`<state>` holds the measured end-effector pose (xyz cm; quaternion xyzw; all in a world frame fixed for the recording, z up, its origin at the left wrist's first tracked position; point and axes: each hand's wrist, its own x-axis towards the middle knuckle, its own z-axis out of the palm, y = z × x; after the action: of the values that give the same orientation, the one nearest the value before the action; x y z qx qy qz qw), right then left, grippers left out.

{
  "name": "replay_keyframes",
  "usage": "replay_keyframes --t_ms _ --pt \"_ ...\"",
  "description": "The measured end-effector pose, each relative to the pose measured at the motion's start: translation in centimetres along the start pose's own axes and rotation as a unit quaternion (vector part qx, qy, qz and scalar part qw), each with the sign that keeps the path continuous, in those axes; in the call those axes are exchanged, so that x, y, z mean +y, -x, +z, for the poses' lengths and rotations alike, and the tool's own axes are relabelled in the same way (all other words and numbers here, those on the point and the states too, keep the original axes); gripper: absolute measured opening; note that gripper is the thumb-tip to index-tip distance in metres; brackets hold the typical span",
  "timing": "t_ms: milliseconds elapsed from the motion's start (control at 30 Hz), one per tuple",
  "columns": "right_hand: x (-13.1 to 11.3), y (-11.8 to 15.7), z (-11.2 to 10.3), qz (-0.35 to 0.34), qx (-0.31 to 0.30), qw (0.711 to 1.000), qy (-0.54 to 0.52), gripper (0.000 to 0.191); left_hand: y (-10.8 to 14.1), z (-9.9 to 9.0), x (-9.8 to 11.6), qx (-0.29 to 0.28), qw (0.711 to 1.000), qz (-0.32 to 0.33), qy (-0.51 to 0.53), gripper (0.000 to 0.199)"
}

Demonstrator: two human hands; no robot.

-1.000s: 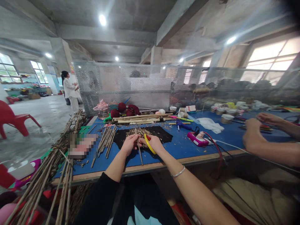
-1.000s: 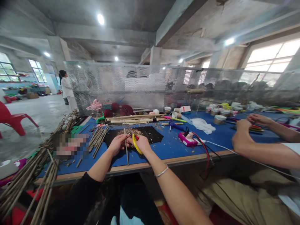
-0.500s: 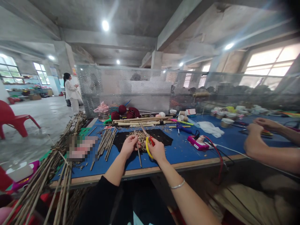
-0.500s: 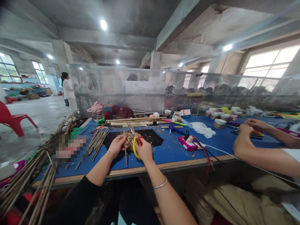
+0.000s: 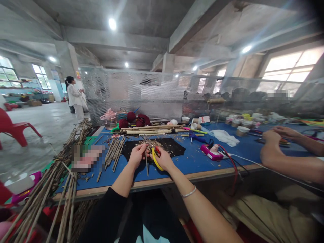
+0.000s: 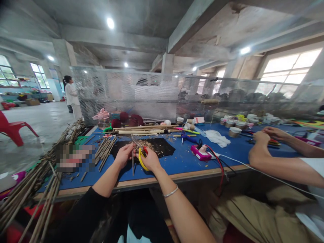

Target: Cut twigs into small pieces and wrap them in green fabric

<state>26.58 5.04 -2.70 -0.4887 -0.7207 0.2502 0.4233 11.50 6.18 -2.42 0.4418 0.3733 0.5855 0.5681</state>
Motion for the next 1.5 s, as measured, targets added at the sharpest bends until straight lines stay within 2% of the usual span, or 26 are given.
replay_keyframes --t_ms 167,367,533,733,1000,1233,1367,1500 --pt "-0.4 -0.5 0.0 -0.003 -0.025 0.999 -0.02 0.04 -0.3 -0.3 -0.4 -0.009 1.0 0.011 -0.004 0.048" --pt "-0.3 -0.6 0.3 0.016 -0.02 1.0 0.011 0.038 -0.3 -0.2 -0.5 -0.018 1.0 0.019 -0.015 0.047" --pt "-0.2 -0.7 0.6 0.041 -0.023 0.997 0.066 0.032 -0.4 -0.2 -0.5 -0.004 1.0 0.025 -0.011 0.046" --pt "-0.7 -1.1 -0.1 0.029 -0.047 0.996 0.075 0.032 -0.4 -0.4 -0.4 0.007 0.999 0.018 -0.03 0.047" --pt "-2.1 -0.9 -0.7 0.052 -0.054 0.991 0.112 0.035 -0.4 -0.3 -0.3 0.022 0.999 0.004 -0.035 0.046" --pt "-1.3 -1.3 -1.0 0.049 -0.066 0.983 0.167 0.039 -0.3 -0.3 -0.1 0.025 0.999 -0.006 -0.031 0.044" --pt "-0.5 -1.3 -1.1 0.038 -0.039 0.969 0.239 0.043 -0.2 -0.2 -0.2 0.027 0.999 -0.014 -0.022 0.044" --pt "0.4 -0.9 -0.8 0.03 0.037 0.965 0.256 0.04 -0.2 -0.1 -0.2 0.04 0.999 -0.005 -0.016 0.044"
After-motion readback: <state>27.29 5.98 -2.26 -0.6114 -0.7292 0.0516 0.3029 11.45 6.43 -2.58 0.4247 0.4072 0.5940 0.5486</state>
